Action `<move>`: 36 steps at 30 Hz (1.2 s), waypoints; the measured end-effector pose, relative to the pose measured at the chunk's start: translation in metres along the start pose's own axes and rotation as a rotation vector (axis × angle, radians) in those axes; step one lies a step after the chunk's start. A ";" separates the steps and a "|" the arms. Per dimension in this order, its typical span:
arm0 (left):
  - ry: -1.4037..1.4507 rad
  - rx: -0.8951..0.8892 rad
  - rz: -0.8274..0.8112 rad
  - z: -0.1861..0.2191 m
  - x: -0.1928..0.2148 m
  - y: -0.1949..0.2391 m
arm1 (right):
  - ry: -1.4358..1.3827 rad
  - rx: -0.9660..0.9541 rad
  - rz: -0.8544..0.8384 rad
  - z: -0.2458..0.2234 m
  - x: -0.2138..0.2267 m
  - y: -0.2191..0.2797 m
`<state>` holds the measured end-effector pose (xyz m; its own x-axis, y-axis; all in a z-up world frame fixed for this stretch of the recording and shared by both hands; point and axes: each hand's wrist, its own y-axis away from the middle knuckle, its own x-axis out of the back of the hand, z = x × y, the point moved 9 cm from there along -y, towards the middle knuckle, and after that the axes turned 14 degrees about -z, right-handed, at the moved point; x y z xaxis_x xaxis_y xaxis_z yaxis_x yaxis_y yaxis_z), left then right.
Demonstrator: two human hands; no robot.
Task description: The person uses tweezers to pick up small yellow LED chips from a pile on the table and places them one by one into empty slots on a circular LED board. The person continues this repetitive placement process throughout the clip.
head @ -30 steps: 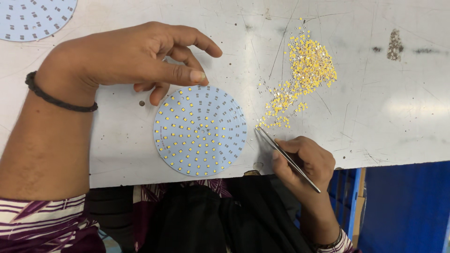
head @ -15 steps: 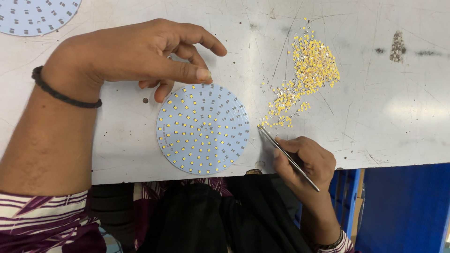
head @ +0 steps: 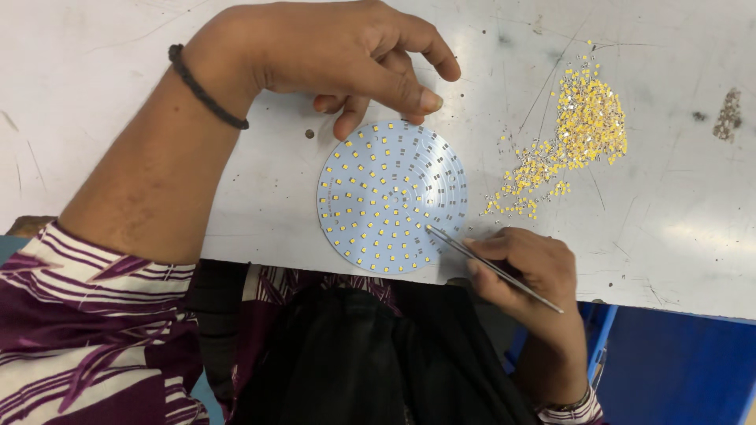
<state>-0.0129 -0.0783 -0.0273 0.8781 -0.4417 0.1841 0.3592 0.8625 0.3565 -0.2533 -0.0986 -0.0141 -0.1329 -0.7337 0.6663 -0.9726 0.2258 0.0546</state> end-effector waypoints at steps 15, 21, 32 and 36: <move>-0.040 -0.009 -0.008 -0.002 0.002 -0.004 | 0.176 0.092 0.089 -0.013 -0.007 0.011; 0.037 -0.020 -0.091 -0.004 -0.002 -0.010 | 0.079 -0.135 0.309 0.016 0.027 0.042; 0.015 0.024 -0.058 -0.004 -0.001 -0.011 | 0.120 -0.069 0.323 0.021 0.028 0.042; 0.000 0.029 -0.047 -0.006 0.000 -0.011 | 0.130 -0.064 0.310 0.017 0.027 0.038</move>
<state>-0.0153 -0.0868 -0.0367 0.8602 -0.4820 0.1666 0.3908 0.8330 0.3916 -0.2976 -0.1204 -0.0069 -0.3911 -0.5371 0.7474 -0.8752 0.4683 -0.1214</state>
